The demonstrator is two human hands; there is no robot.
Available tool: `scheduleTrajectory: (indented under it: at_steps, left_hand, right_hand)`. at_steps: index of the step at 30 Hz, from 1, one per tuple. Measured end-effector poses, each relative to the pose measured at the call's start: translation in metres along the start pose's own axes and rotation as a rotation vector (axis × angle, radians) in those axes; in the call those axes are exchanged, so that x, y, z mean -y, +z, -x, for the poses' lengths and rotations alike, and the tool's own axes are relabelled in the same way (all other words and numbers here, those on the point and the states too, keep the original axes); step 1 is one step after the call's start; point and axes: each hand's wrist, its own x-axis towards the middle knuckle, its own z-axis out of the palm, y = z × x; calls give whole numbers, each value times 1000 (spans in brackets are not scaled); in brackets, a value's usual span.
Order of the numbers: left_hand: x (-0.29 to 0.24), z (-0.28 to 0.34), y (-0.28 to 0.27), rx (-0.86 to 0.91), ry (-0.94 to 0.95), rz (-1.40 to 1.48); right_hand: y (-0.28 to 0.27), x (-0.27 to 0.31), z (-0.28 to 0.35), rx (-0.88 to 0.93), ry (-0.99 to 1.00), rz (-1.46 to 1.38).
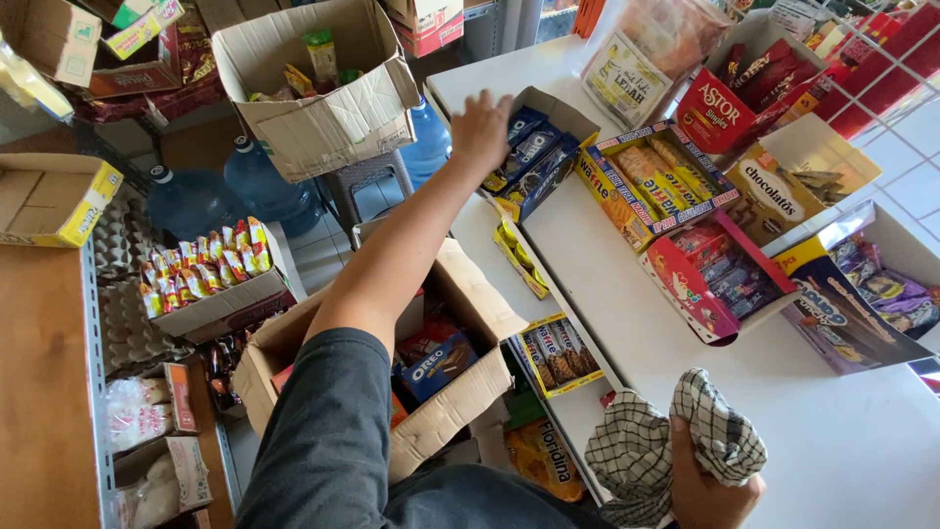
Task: Packing various snack and biscuit packets into a cardboard box in a grocery store setting.
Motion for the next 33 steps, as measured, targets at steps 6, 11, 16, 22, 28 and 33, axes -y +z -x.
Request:
scheduleTrajectory:
  at_steps: [6, 11, 16, 22, 28, 33]
  left_hand:
    - [-15, -19, 56, 114, 242, -76]
    - [-22, -9, 38, 346, 163, -49]
    - [-34, 7, 8, 331, 117, -92]
    - [-36, 8, 23, 231, 178, -86]
    - [-38, 1, 31, 300, 166, 4]
    - [-34, -10, 37, 374, 110, 130]
  right_hand:
    - [-4, 15, -2, 16, -20, -12]
    - [-2, 9, -1, 13, 12, -26]
    - [-2, 9, -2, 12, 18, -33]
    - [0, 5, -1, -1, 21, -55]
    - [-2, 14, -1, 1, 60, -80]
    - [0, 8, 0, -8, 46, -140]
